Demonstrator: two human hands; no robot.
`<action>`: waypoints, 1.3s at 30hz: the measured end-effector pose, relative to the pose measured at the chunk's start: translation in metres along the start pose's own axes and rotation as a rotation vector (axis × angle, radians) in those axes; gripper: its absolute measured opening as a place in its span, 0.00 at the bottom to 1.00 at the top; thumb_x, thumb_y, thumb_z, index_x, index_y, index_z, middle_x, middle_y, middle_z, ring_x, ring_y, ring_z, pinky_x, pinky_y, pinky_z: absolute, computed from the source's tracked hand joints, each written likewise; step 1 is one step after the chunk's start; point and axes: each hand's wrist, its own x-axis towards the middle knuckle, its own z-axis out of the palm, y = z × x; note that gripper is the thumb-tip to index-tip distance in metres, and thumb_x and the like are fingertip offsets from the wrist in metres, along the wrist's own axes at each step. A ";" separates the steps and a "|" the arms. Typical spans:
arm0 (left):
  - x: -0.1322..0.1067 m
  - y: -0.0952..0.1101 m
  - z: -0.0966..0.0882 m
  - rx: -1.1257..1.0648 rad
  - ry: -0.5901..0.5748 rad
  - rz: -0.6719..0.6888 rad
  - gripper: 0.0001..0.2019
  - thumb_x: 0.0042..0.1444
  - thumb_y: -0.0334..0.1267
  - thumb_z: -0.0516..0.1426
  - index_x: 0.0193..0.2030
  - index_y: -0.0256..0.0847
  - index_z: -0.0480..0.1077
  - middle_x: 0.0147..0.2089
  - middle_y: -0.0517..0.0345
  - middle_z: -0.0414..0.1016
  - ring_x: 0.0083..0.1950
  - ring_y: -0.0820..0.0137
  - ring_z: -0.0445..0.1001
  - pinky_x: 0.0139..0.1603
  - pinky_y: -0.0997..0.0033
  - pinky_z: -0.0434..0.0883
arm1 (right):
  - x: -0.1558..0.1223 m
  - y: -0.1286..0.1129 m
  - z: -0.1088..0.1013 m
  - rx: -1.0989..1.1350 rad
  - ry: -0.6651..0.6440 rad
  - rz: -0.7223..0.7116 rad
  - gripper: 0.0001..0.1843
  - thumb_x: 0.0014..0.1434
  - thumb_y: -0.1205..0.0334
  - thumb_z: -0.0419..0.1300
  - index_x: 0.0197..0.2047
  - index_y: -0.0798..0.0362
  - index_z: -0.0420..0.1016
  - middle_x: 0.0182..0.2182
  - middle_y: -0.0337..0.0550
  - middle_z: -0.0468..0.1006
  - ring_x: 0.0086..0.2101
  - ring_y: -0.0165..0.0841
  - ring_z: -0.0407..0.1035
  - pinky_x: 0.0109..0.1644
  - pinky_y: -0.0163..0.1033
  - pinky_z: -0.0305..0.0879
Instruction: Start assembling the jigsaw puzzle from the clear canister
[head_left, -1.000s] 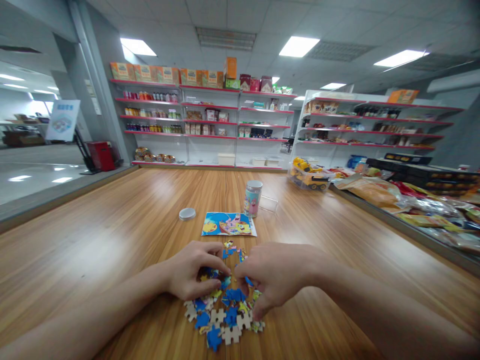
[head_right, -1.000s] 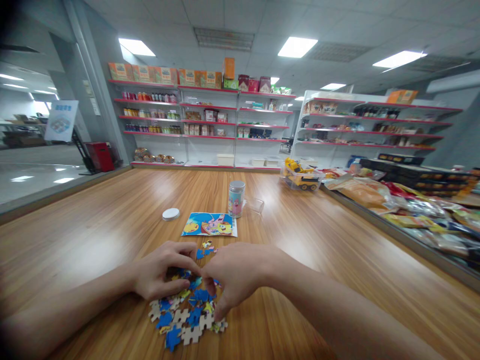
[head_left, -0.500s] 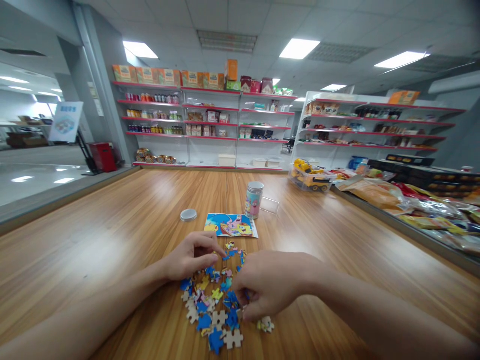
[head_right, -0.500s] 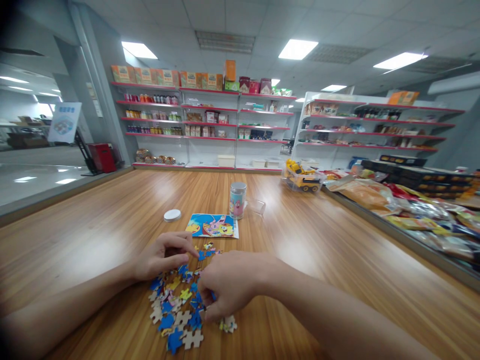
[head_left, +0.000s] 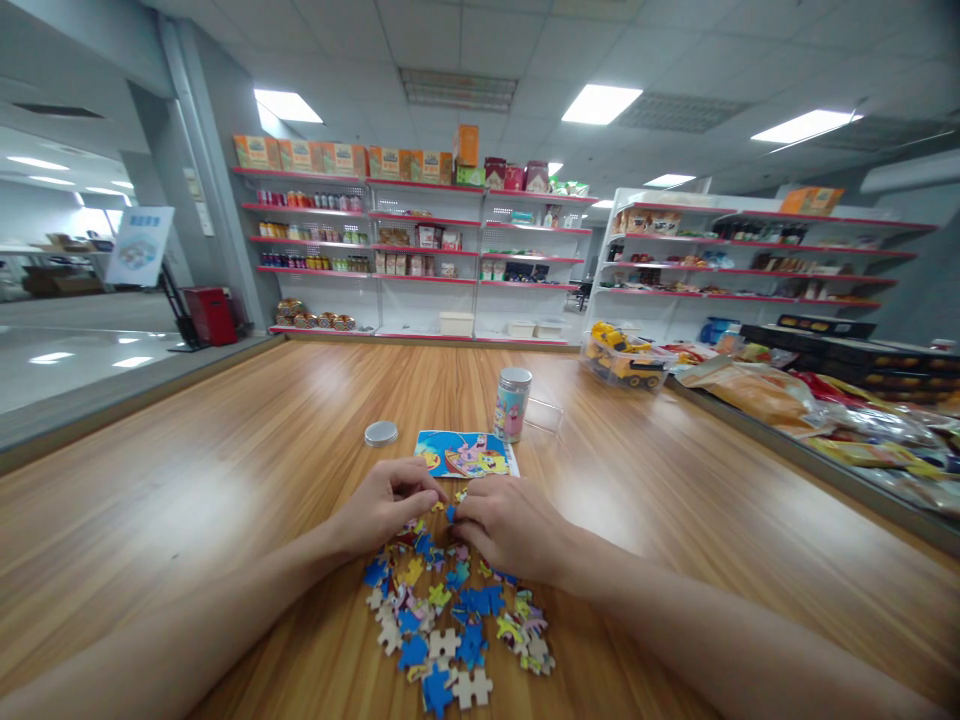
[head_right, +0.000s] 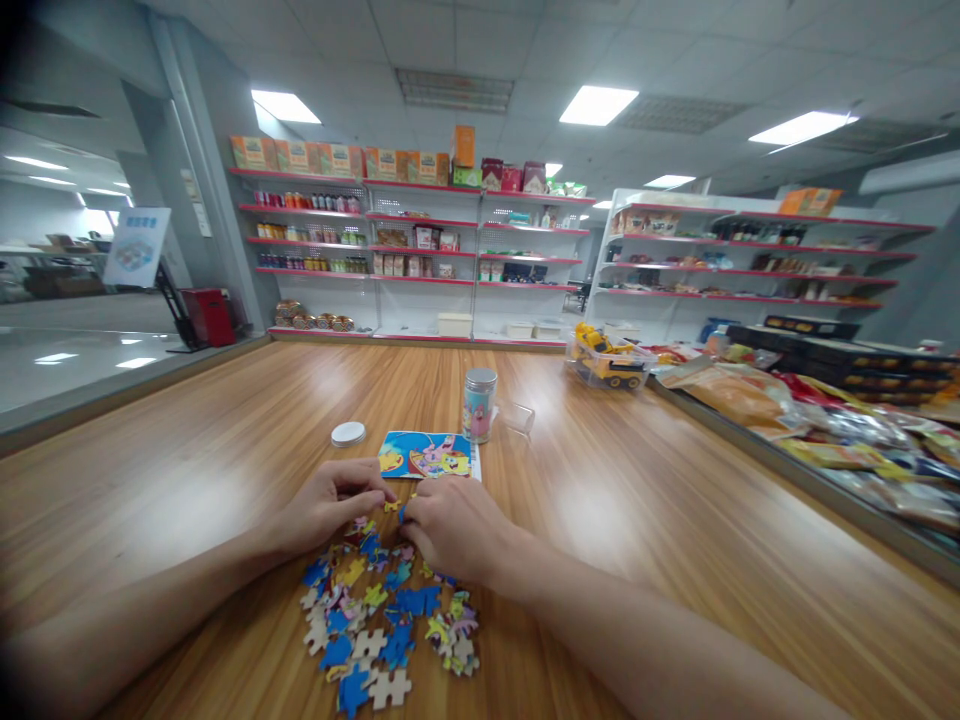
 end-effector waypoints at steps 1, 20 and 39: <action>0.000 0.000 0.000 -0.008 0.002 0.000 0.14 0.58 0.44 0.59 0.34 0.34 0.79 0.29 0.56 0.68 0.29 0.73 0.63 0.29 0.75 0.57 | -0.001 0.000 0.000 0.011 0.013 -0.006 0.08 0.60 0.64 0.58 0.31 0.53 0.77 0.29 0.41 0.77 0.29 0.31 0.68 0.31 0.36 0.54; 0.004 0.011 -0.010 -0.252 -0.309 -0.131 0.16 0.53 0.46 0.63 0.30 0.32 0.75 0.28 0.55 0.74 0.29 0.73 0.67 0.31 0.76 0.63 | -0.010 -0.038 -0.007 0.313 -0.054 -0.129 0.12 0.56 0.53 0.63 0.41 0.49 0.79 0.34 0.40 0.79 0.33 0.32 0.72 0.33 0.35 0.59; 0.003 0.018 -0.019 -0.246 -0.591 -0.161 0.13 0.53 0.43 0.64 0.30 0.33 0.75 0.26 0.59 0.69 0.28 0.75 0.64 0.29 0.76 0.61 | -0.006 -0.033 -0.004 0.603 0.037 0.220 0.05 0.55 0.62 0.62 0.32 0.55 0.76 0.26 0.38 0.75 0.26 0.27 0.66 0.29 0.31 0.57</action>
